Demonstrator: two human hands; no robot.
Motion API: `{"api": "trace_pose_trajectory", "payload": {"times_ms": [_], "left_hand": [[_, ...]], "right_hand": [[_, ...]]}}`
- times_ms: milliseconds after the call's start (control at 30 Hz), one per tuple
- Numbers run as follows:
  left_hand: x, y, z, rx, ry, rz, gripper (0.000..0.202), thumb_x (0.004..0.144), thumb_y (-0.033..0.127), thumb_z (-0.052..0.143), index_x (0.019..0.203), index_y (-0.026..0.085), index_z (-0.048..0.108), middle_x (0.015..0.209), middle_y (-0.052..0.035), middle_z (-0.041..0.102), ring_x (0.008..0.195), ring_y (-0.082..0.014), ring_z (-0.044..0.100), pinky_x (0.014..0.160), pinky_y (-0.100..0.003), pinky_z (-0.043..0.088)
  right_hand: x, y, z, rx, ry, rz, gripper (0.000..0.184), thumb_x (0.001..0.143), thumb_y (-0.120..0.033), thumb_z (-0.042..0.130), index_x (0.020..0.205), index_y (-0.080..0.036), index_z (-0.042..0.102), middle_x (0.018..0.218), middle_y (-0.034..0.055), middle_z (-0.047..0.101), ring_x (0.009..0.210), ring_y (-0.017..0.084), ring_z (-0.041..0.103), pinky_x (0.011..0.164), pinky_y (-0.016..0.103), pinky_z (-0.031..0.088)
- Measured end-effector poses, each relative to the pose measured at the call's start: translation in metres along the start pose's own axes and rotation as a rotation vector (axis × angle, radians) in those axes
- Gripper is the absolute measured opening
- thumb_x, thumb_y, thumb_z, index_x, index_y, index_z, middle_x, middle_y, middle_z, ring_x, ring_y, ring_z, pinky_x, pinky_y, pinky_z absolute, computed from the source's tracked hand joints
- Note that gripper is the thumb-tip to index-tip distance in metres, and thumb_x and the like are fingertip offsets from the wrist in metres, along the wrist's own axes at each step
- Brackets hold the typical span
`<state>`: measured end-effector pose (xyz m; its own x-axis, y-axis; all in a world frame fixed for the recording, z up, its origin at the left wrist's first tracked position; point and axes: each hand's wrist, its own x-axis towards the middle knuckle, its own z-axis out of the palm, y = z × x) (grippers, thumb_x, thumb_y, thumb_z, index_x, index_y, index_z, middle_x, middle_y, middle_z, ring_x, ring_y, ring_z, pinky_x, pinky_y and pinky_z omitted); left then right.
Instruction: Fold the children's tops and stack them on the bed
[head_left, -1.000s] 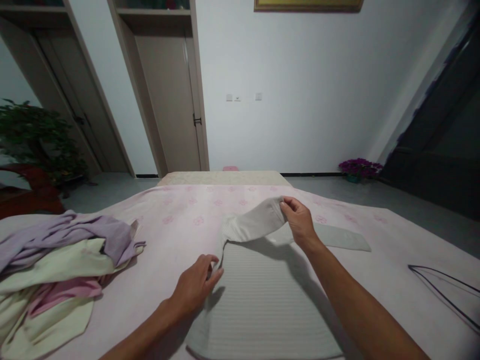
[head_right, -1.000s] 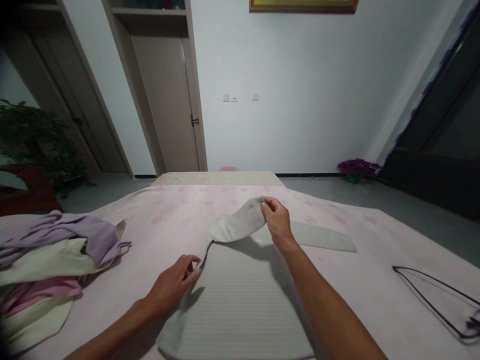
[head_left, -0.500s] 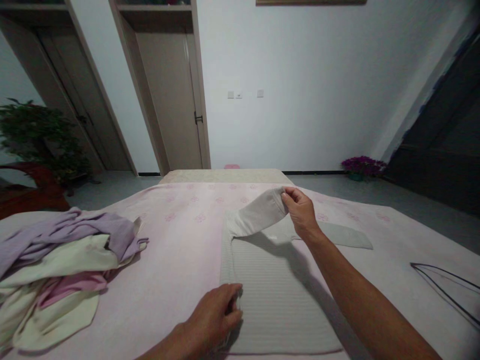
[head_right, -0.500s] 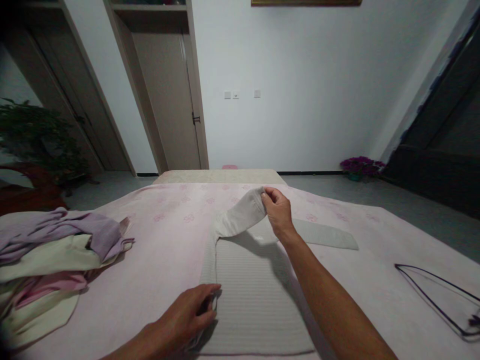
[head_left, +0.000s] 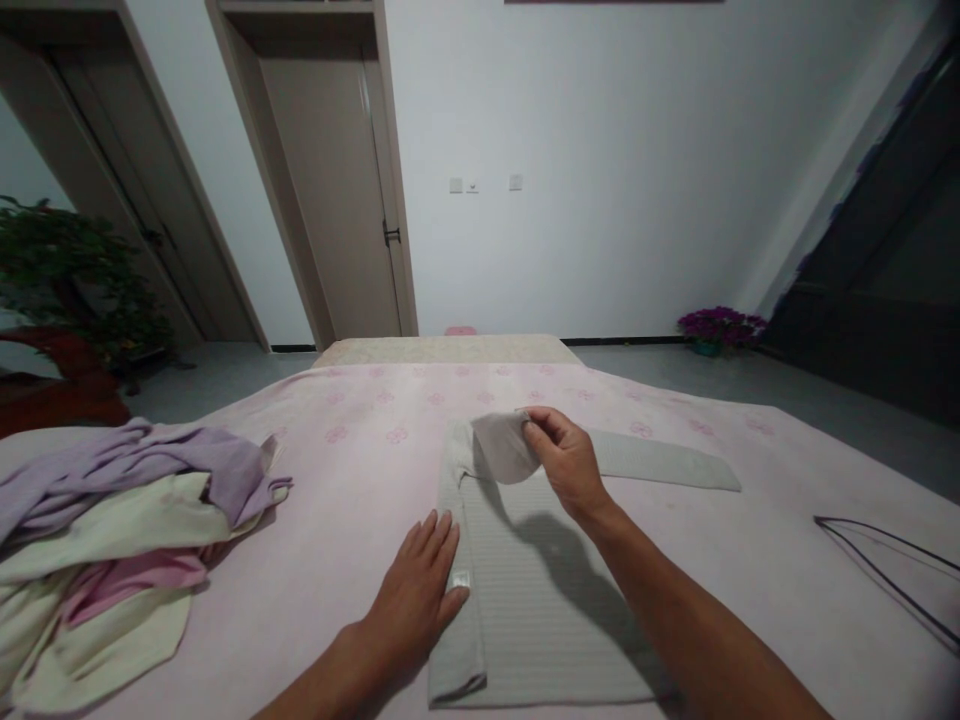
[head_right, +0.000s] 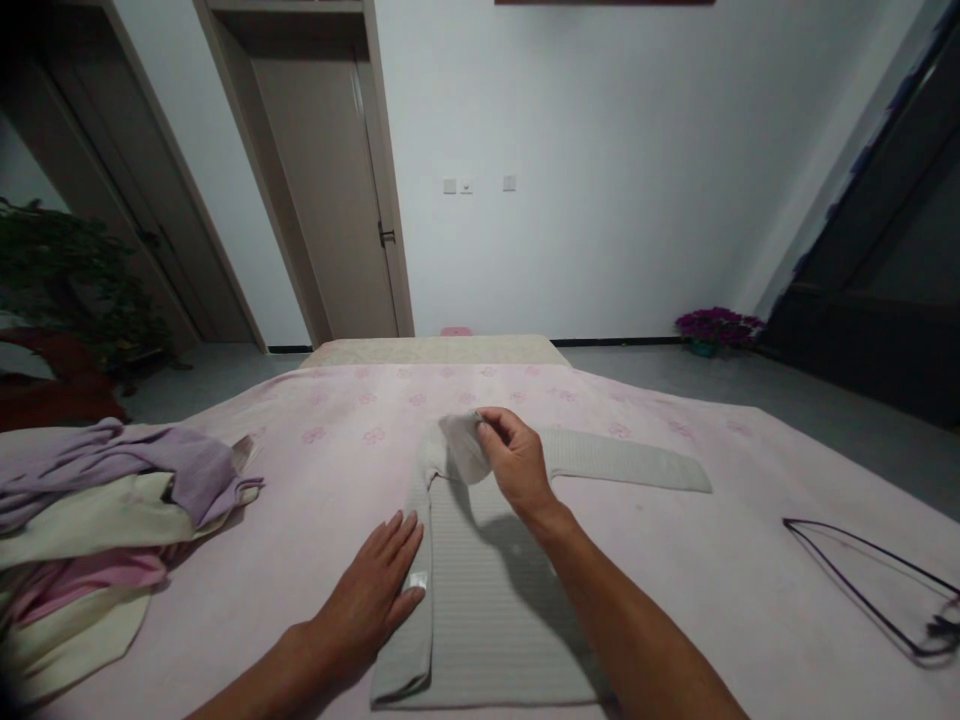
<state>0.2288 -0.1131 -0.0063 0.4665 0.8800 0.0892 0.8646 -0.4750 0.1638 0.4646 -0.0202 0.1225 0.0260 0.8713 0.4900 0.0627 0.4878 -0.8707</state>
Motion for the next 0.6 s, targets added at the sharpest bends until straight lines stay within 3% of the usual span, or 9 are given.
{"api": "trace_pose_trajectory", "payload": {"times_ms": [100, 167, 267, 333, 433, 600], "left_hand": [[-0.002, 0.004, -0.001, -0.01, 0.018, 0.077, 0.07, 0.092, 0.043, 0.056, 0.153, 0.018, 0.034, 0.16, -0.0122, 0.029, 0.15, -0.0325, 0.021, 0.121, -0.054, 0.022], [0.0, 0.004, -0.003, -0.077, 0.035, 0.117, 0.067, 0.092, 0.043, 0.057, 0.151, 0.019, 0.038, 0.159, -0.0126, 0.033, 0.148, -0.0306, 0.028, 0.121, -0.053, 0.023], [0.013, -0.003, -0.01, -0.289, 0.113, 0.059, 0.043, 0.098, 0.04, 0.046, 0.134, 0.023, 0.059, 0.143, -0.0098, 0.057, 0.134, -0.0253, 0.05, 0.117, -0.045, 0.034], [0.03, -0.013, -0.016, -0.471, 0.205, -0.045, 0.038, 0.1, 0.037, 0.039, 0.12, 0.023, 0.067, 0.125, -0.0077, 0.069, 0.117, -0.0215, 0.062, 0.106, -0.037, 0.045], [0.063, -0.032, -0.025, -0.654, 0.302, -0.158, 0.037, 0.095, 0.036, 0.041, 0.111, 0.019, 0.071, 0.115, -0.0081, 0.073, 0.106, -0.0222, 0.065, 0.096, -0.032, 0.049], [0.11, -0.058, -0.03, -0.678, 0.126, -0.231, 0.042, 0.092, 0.043, 0.041, 0.086, 0.017, 0.074, 0.093, -0.0065, 0.076, 0.089, -0.0233, 0.067, 0.078, -0.028, 0.05]], "right_hand": [[0.017, -0.009, -0.006, 0.011, 0.101, -0.033, 0.026, 0.082, -0.04, 0.065, 0.096, -0.018, 0.069, 0.089, 0.0036, 0.072, 0.082, 0.018, 0.064, 0.075, 0.029, 0.05], [0.022, -0.019, -0.008, -0.027, 0.06, -0.069, 0.022, 0.082, -0.037, 0.065, 0.095, -0.018, 0.068, 0.089, 0.0028, 0.071, 0.082, 0.017, 0.063, 0.076, 0.029, 0.049], [0.011, -0.031, -0.002, -0.135, -0.159, -0.132, 0.015, 0.087, -0.03, 0.061, 0.096, -0.019, 0.068, 0.092, 0.0028, 0.07, 0.085, 0.017, 0.063, 0.079, 0.028, 0.048], [-0.007, -0.031, 0.007, -0.224, -0.344, -0.178, 0.014, 0.091, -0.024, 0.057, 0.098, -0.02, 0.068, 0.095, 0.0032, 0.07, 0.088, 0.016, 0.063, 0.082, 0.028, 0.048], [-0.038, -0.02, 0.021, -0.316, -0.544, -0.255, 0.017, 0.093, -0.017, 0.054, 0.102, -0.021, 0.068, 0.098, 0.0033, 0.07, 0.091, 0.016, 0.064, 0.084, 0.028, 0.048], [-0.078, 0.009, 0.034, -0.407, -0.672, -0.325, 0.018, 0.096, -0.016, 0.05, 0.101, -0.021, 0.067, 0.096, 0.0036, 0.07, 0.086, 0.016, 0.064, 0.081, 0.027, 0.048]]}}
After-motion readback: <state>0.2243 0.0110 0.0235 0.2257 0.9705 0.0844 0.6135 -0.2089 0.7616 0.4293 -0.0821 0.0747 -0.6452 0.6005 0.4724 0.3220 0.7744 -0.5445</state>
